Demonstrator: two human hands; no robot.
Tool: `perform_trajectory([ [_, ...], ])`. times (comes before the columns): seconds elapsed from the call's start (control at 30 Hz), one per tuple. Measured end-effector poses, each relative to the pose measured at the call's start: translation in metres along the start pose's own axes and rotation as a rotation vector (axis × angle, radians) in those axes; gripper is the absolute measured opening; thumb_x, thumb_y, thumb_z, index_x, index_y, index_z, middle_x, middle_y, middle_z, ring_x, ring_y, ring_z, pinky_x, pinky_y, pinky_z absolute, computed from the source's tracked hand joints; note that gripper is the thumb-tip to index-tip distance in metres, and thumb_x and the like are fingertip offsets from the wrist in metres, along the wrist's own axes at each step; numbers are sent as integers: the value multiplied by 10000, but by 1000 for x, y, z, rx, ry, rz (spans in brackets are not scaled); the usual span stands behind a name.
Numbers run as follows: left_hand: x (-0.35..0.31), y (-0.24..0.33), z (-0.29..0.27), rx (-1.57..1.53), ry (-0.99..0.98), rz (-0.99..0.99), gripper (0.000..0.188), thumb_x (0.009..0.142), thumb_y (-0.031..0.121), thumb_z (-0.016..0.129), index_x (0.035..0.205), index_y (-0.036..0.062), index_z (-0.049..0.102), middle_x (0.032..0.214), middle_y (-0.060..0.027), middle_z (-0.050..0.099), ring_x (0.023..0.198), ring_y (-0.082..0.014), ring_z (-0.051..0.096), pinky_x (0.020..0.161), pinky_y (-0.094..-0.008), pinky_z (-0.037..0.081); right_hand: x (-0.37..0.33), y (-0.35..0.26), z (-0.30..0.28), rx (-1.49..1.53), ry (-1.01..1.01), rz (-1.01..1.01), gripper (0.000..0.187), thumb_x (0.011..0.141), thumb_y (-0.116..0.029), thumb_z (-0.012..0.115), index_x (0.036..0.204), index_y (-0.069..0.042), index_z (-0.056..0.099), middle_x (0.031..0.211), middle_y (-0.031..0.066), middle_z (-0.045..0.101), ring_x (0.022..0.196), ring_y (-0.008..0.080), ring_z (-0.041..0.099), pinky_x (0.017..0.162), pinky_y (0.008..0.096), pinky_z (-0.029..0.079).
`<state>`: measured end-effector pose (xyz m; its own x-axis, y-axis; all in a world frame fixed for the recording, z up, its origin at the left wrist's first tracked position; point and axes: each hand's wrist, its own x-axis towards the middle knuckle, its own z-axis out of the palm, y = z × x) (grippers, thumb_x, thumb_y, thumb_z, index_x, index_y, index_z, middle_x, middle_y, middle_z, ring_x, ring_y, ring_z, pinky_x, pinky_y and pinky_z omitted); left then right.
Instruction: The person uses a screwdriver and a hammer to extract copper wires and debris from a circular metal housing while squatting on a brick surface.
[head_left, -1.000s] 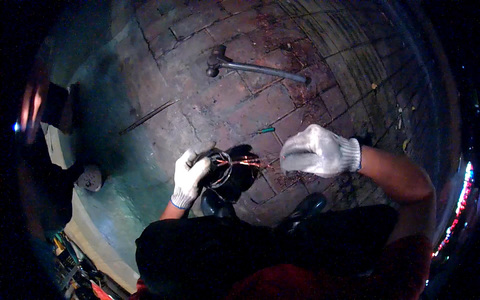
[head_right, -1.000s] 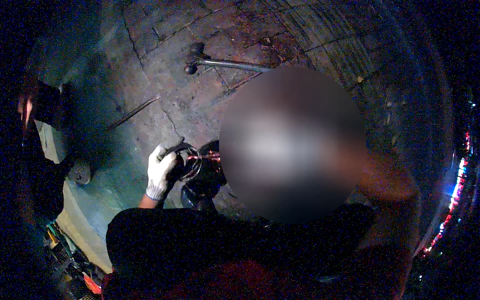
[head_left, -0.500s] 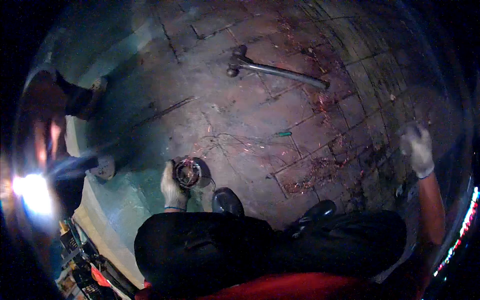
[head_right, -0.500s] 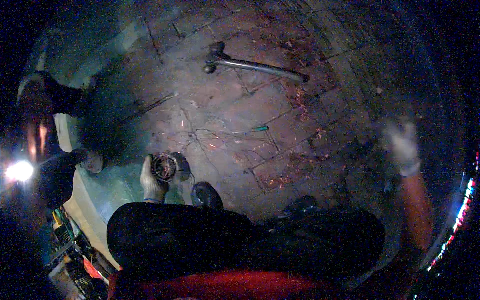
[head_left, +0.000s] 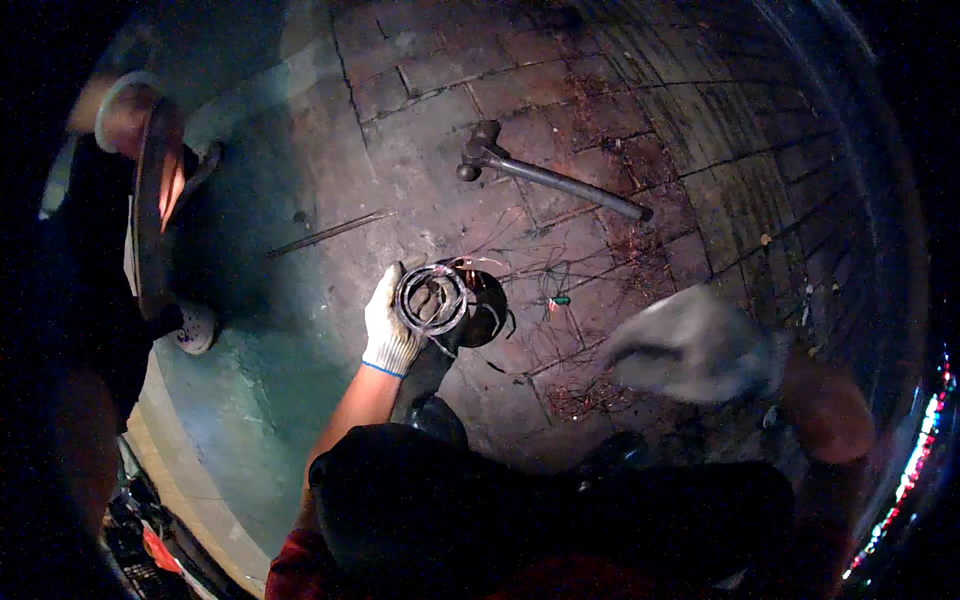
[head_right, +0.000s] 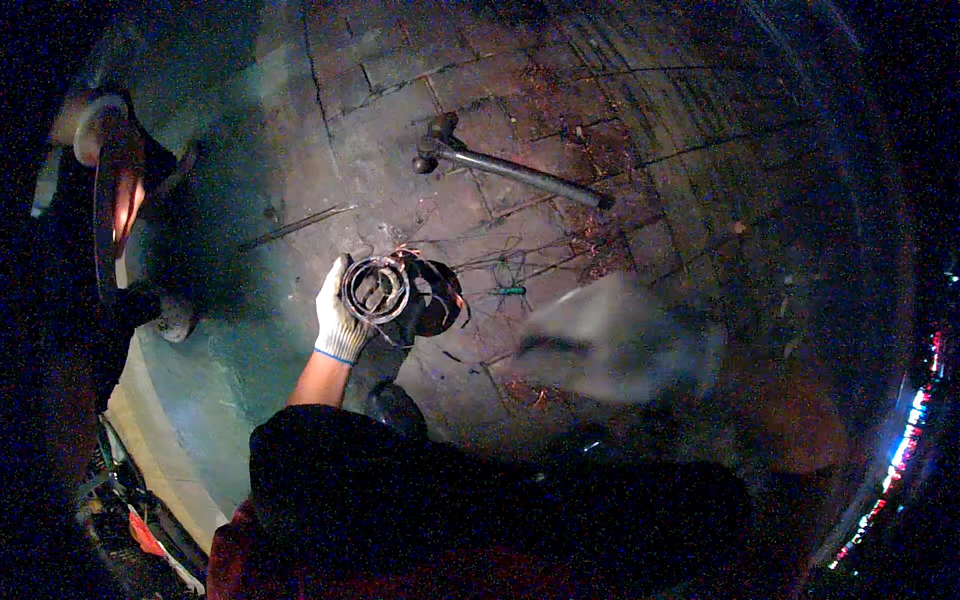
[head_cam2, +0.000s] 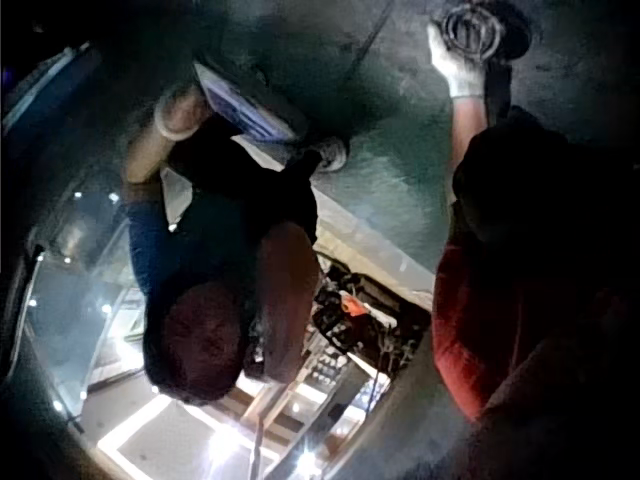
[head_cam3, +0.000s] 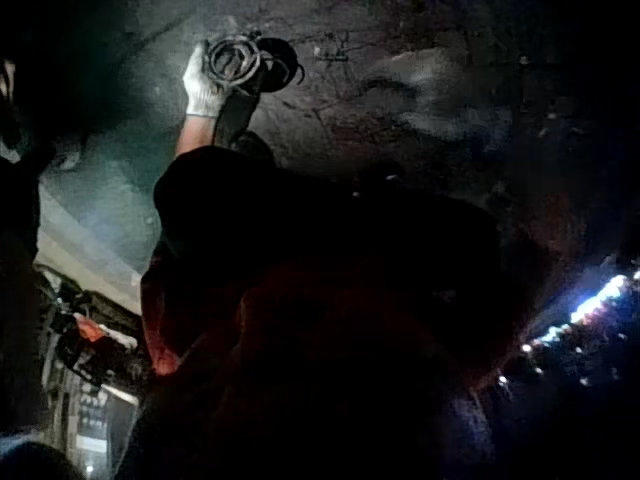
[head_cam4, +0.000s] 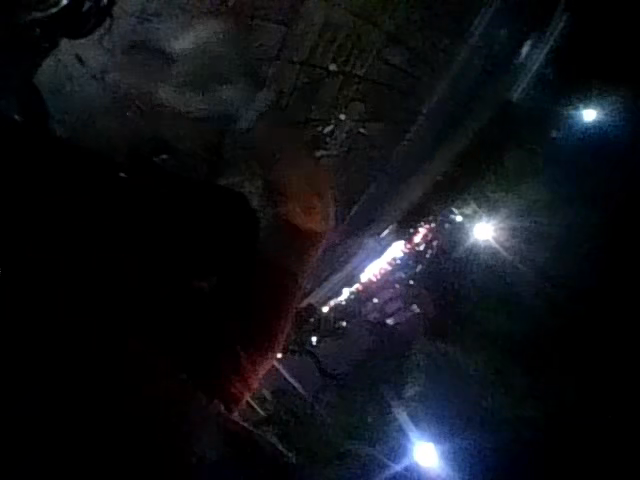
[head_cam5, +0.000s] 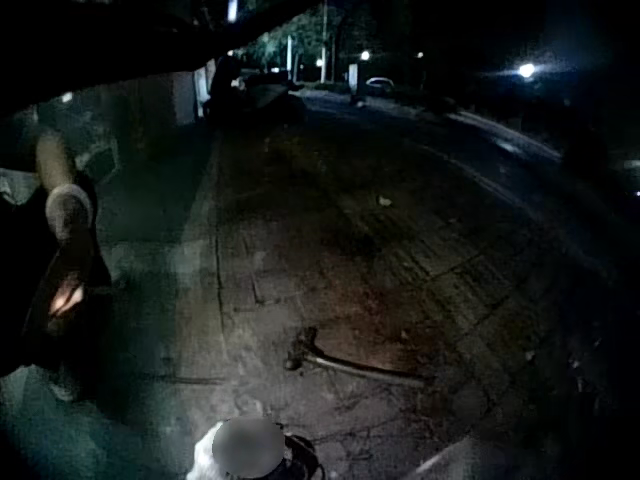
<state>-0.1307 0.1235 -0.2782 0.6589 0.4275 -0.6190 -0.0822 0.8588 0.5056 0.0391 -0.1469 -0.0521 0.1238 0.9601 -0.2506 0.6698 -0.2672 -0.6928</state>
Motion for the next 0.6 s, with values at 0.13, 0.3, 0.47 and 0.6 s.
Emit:
perform_trajectory([
  [0.13,14,-28,11,-92,-66,-82,412,960,357,488,1174,18,584,1094,-158,647,984,-297,620,871,-404,515,21,20,100,-129,-189,-146,273,912,-336,523,957,-88,628,793,151,604,717,337,639,642,416,535],
  [0.3,6,-19,4,-156,-81,-102,420,964,344,476,1167,-8,579,1109,-169,641,1004,-303,616,899,-424,510,82,3,136,-427,-30,-139,224,866,-291,553,950,-94,619,934,131,620,717,289,656,526,436,522],
  [0.47,15,-22,-8,-257,-147,-64,400,979,282,455,1174,-52,556,1140,-204,626,1056,-330,603,948,-433,493,124,1,117,-622,380,-211,282,765,-381,654,839,-112,611,792,79,567,615,244,589,535,399,443],
  [0.6,14,-23,-4,-213,-157,-28,413,979,301,459,1187,-43,551,1147,-203,624,1056,-327,601,961,-445,484,139,-1,112,-532,-145,202,369,822,-435,626,811,-67,645,762,158,629,647,320,645,597,452,495],
])
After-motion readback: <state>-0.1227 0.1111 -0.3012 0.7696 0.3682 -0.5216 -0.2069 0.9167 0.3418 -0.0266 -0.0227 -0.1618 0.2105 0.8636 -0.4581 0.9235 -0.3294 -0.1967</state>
